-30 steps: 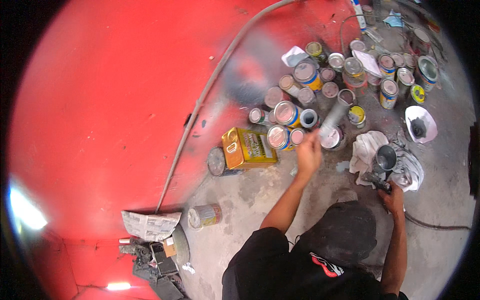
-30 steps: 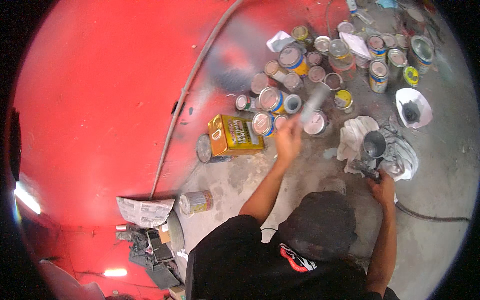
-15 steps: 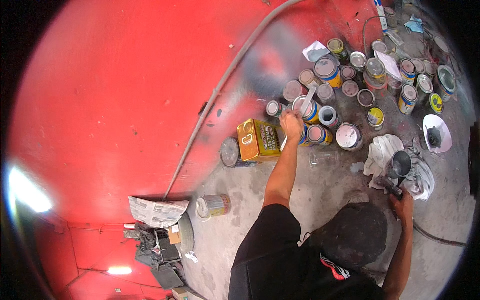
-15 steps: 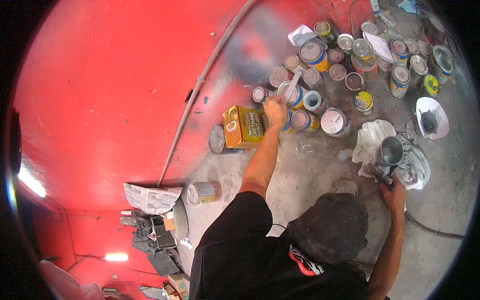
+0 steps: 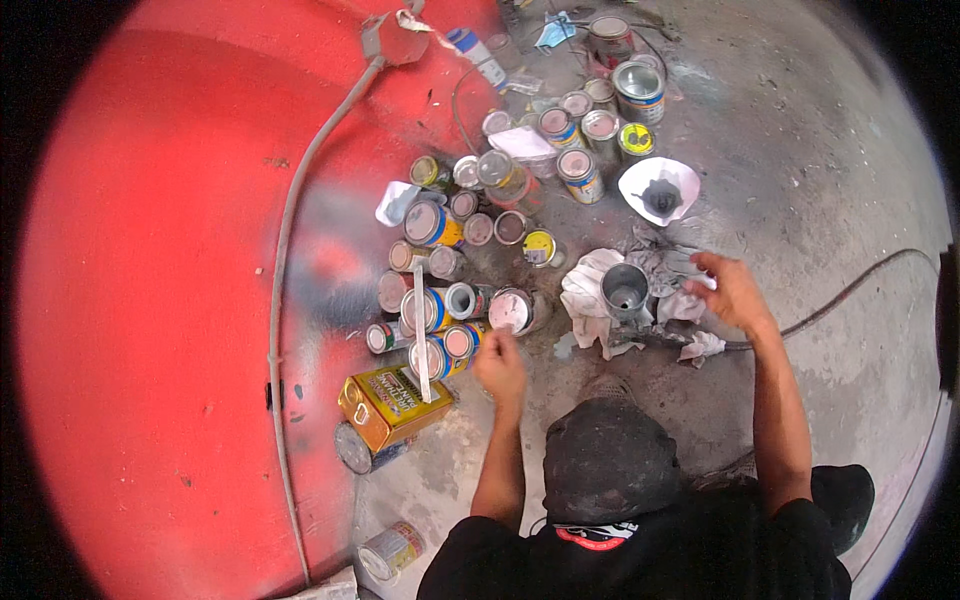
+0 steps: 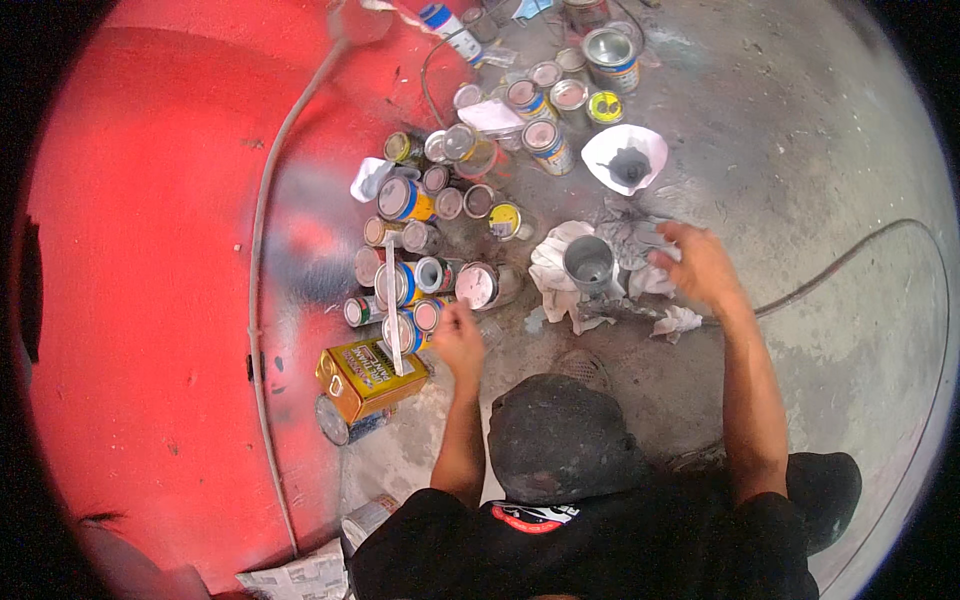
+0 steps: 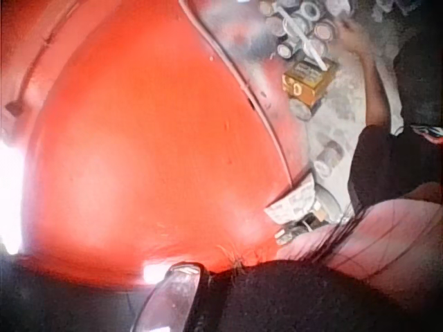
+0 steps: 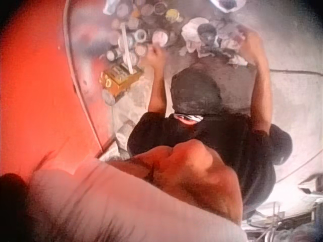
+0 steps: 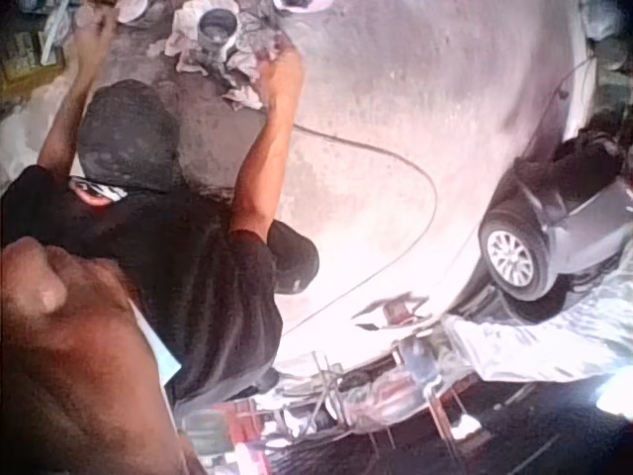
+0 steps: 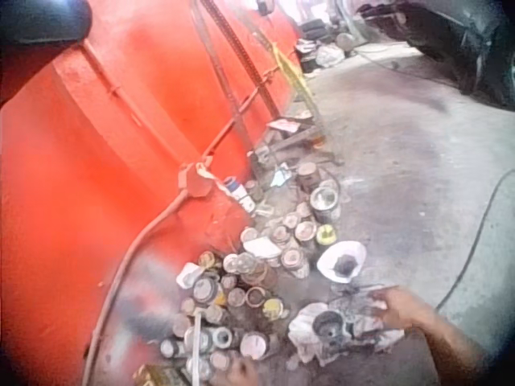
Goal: The person mixes paint in a cup and then cleans a spray gun and its components with a cloth.
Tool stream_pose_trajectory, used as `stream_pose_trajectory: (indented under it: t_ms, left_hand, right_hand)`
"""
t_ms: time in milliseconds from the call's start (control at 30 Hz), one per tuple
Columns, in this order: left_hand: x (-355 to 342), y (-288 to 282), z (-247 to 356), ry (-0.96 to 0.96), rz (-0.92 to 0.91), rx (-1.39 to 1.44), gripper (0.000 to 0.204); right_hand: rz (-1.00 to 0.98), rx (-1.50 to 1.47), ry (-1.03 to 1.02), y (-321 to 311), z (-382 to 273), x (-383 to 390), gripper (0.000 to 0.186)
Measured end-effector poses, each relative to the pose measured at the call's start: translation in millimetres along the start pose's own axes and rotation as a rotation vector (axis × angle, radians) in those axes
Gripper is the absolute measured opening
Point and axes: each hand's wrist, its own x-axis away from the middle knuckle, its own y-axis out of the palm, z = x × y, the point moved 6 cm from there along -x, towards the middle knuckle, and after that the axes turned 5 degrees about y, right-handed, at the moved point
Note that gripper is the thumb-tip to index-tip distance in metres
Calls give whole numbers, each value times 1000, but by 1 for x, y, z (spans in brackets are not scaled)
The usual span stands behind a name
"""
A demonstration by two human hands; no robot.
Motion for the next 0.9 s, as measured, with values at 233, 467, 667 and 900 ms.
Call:
stream_pose_trajectory:
  t_ms: [233, 467, 667, 900]
  left_hand:
    - [78, 63, 54, -169, -565, 129, 23]
    - [60, 14, -14, -27, -254, -60, 25]
    - [-32, -191, -87, 108, 453, -761, 45]
    - [-76, -293, -228, -691, 100, -180, 94]
  right_hand:
    - [7, 89, 105, 5, 39, 0, 33]
    - [-172, -81, -263, 106, 14, 19, 36]
    - [-307, -128, -20, 155, 39, 13, 40]
    - [-642, 74, -85, 137, -26, 28, 40]
